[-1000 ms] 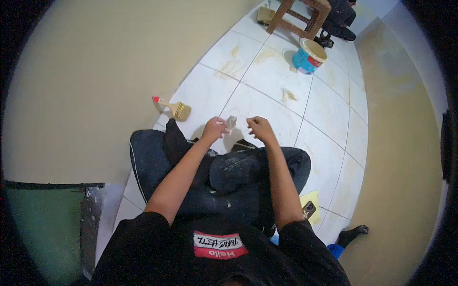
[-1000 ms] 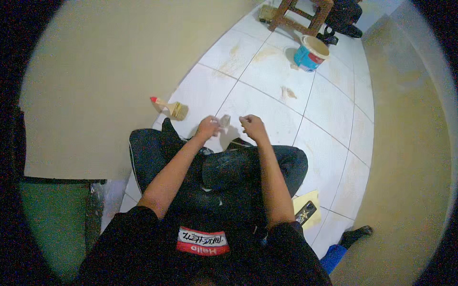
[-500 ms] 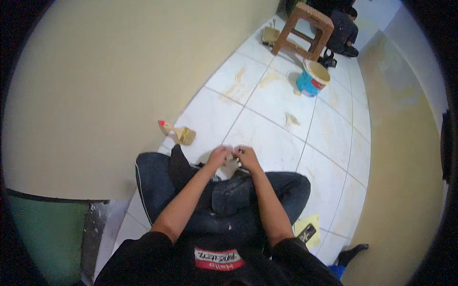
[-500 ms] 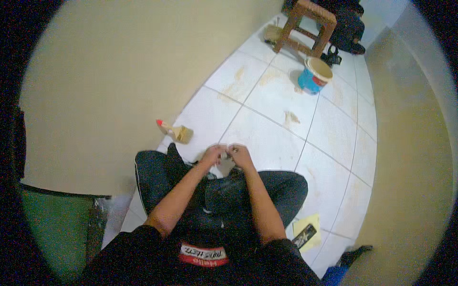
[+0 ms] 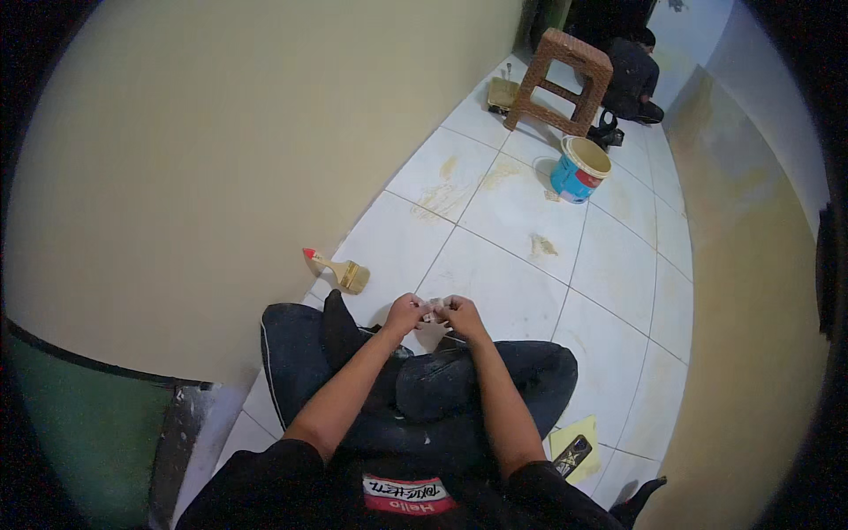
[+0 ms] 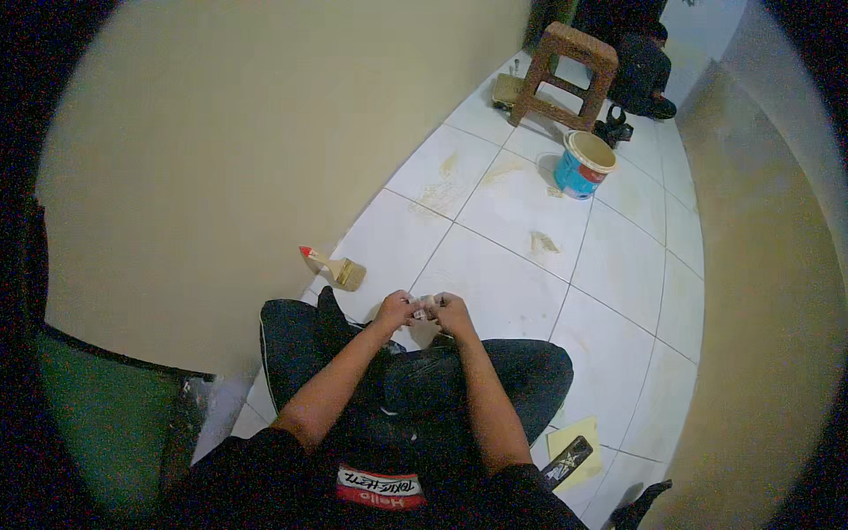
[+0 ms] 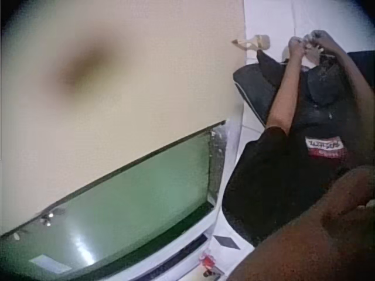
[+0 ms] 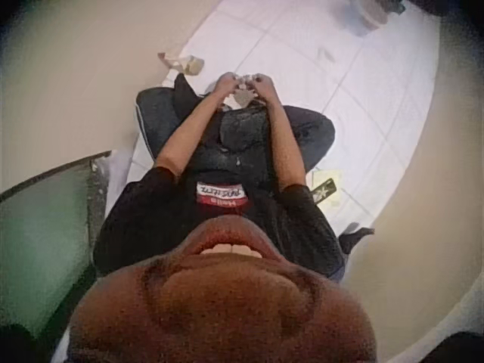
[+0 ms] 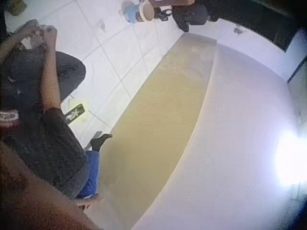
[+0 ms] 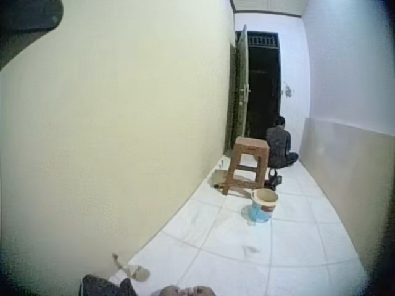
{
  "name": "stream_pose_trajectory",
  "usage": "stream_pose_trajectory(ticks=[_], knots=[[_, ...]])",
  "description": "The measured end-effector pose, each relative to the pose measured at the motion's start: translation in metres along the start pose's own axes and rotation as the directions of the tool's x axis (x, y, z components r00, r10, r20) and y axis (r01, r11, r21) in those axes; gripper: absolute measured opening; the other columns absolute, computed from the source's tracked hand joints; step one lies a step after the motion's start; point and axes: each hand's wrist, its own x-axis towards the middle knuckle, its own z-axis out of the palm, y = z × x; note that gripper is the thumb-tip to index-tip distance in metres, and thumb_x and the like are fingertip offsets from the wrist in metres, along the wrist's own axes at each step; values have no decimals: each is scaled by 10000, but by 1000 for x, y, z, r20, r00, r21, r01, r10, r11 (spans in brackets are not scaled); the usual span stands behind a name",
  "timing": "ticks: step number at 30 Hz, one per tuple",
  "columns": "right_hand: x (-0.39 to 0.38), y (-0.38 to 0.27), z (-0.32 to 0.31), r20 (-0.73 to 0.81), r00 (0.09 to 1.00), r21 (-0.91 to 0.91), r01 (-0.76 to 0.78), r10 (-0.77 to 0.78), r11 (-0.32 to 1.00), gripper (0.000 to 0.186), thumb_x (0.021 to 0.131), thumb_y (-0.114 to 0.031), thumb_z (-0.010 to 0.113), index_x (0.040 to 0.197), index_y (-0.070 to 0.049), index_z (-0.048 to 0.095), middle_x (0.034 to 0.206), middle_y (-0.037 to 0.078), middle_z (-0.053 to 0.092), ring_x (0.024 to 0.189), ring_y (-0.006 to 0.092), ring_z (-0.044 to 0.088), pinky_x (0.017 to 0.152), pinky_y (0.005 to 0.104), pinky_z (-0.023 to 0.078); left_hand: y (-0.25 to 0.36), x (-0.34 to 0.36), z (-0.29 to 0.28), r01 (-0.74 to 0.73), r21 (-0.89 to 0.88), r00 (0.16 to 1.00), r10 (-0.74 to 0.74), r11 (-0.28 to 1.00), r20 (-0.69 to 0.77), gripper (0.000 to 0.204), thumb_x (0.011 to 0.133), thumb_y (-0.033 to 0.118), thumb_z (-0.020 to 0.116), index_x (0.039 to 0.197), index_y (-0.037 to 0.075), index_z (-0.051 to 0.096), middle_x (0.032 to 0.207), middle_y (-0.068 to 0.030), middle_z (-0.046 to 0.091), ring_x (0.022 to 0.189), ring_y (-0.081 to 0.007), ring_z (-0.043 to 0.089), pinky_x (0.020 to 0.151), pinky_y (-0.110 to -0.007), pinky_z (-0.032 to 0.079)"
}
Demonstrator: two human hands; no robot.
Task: The person applies a substance to a wall and floor surface by hand and using a brush, alternating between handling a small piece of material and spreading it.
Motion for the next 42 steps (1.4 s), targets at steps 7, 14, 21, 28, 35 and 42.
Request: stream_pose_trajectory(ticks=[7, 14, 21, 28, 35, 42], knots=[[9, -3, 16, -45, 991, 89, 132, -128, 987, 131, 857, -132, 688, 874, -17, 628, 710, 79, 659, 598, 149, 625, 540, 305, 512, 5, -1, -16, 38, -318, 996, -10, 947, 89, 257, 874, 252, 723, 980, 54, 599, 807, -66, 660, 704, -147, 649, 565, -288, 519], [-7, -10, 16, -28, 999, 3, 28, -28, 1000, 203, 892, -243, 688, 848, -53, 631, 712, 53, 649, 591, 131, 606, 517, 286, 472, 10, -9, -13, 54, -166, 998, -46, 985, 46, 180, 904, 244, 695, 890, 107, 580, 779, -20, 617, 628, -121, 599, 526, -269, 487], [9, 20, 0, -124, 980, -118, 138, -153, 983, 174, 893, -195, 672, 843, -36, 623, 704, 49, 641, 598, 136, 601, 538, 283, 480, 8, 0, 3, 34, -184, 999, -30, 982, 21, 227, 935, 288, 655, 969, 63, 643, 753, -15, 638, 579, -103, 571, 523, -262, 471], [12, 28, -2, -98, 986, -98, 128, -137, 987, 149, 889, -158, 666, 842, -21, 631, 727, 61, 654, 619, 140, 618, 560, 294, 495, 5, 2, 3, 40, 45, 998, -42, 998, 52, 263, 891, 316, 696, 940, 62, 649, 790, -31, 636, 662, -127, 599, 568, -287, 504], [8, 23, -6, -113, 989, -50, 86, -91, 995, 203, 918, -199, 661, 805, -46, 590, 743, 82, 676, 634, 164, 650, 524, 307, 504, 2, 7, 4, -74, 67, 990, 65, 995, 127, 265, 849, 189, 725, 1017, 20, 607, 857, -42, 654, 700, -136, 605, 580, -281, 499], [-14, -7, 16, -92, 990, -41, -107, 103, 993, 276, 941, -307, 653, 834, -57, 613, 744, 62, 673, 651, 151, 643, 527, 284, 481, -9, -5, 1, 7, -260, 995, 18, 966, 93, 350, 868, 141, 674, 1199, 48, 614, 959, -41, 661, 791, -124, 613, 649, -270, 507]])
